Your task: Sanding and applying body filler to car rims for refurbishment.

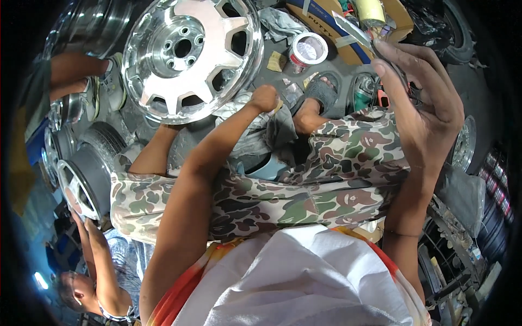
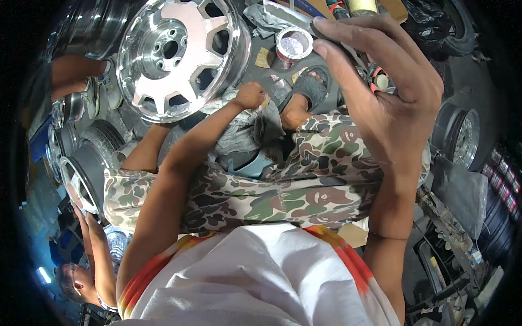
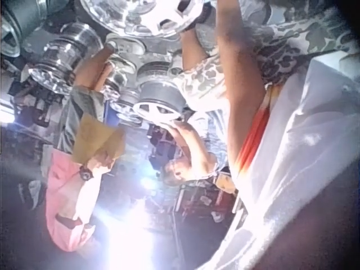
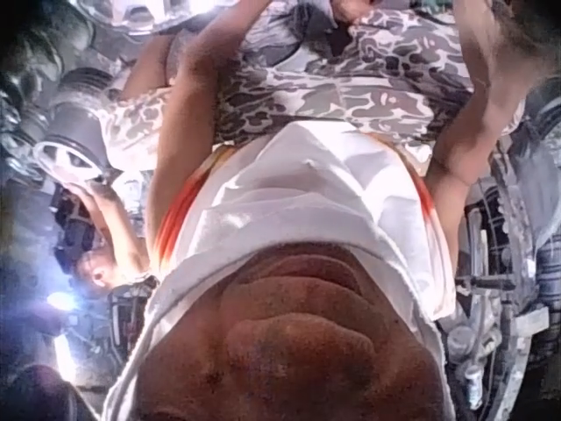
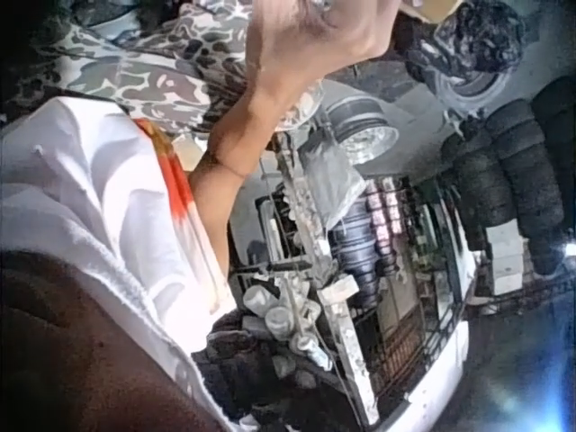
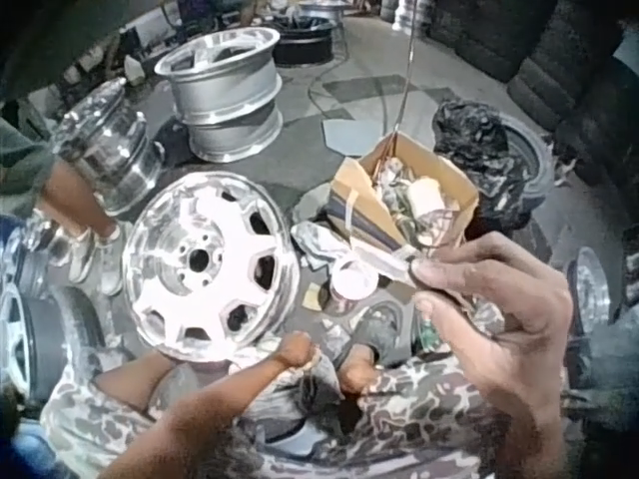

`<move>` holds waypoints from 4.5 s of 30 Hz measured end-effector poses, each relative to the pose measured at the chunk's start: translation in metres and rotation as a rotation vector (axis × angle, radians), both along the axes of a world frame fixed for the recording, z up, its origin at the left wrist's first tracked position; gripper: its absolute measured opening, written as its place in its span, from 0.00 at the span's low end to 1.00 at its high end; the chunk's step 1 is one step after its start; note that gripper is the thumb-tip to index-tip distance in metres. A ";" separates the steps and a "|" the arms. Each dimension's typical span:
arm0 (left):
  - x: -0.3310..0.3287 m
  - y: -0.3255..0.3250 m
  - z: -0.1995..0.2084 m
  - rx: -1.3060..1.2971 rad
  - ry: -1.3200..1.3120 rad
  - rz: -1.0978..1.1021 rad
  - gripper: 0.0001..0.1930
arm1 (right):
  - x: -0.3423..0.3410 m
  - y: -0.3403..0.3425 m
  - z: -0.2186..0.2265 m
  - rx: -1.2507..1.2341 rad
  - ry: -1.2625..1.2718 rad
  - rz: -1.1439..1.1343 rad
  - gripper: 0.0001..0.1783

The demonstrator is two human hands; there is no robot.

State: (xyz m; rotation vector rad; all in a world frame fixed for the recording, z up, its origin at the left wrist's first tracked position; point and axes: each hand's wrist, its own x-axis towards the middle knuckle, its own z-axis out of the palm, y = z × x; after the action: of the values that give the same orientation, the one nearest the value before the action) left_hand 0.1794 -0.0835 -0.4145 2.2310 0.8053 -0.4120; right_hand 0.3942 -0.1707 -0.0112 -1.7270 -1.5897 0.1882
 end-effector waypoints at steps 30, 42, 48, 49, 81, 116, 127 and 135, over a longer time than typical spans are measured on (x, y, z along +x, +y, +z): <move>-0.026 0.043 0.369 0.542 -1.021 -0.068 0.12 | -0.009 -0.022 0.014 0.145 0.223 -0.011 0.09; -0.045 0.041 0.392 0.908 -1.021 -0.196 0.15 | -0.040 -0.020 0.024 0.318 0.062 0.201 0.15; -0.046 0.043 0.389 0.924 -1.002 -0.270 0.10 | -0.051 -0.017 0.017 0.348 -0.065 0.151 0.14; -0.045 0.044 0.390 0.935 -1.013 -0.297 0.10 | -0.053 -0.016 0.017 0.362 -0.113 0.135 0.13; -0.049 0.045 0.392 1.030 -0.983 -0.244 0.10 | -0.067 -0.011 -0.003 0.133 0.406 0.082 0.11; -0.042 0.036 0.385 0.854 -0.843 -0.330 0.13 | -0.052 -0.012 -0.006 0.191 0.029 0.102 0.09; -0.030 0.024 0.343 0.248 -0.731 -0.043 0.11 | -0.027 -0.013 -0.007 -0.216 0.947 0.027 0.10; 0.016 0.022 0.015 0.133 -0.282 -0.121 0.13 | -0.043 -0.013 0.003 -0.235 0.899 0.127 0.09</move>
State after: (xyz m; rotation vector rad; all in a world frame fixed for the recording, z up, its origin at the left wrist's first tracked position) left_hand 0.1953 -0.0613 -0.3994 2.4000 0.5641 -0.0968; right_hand 0.3513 -0.1842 -0.0079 -1.3784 -1.0098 1.0817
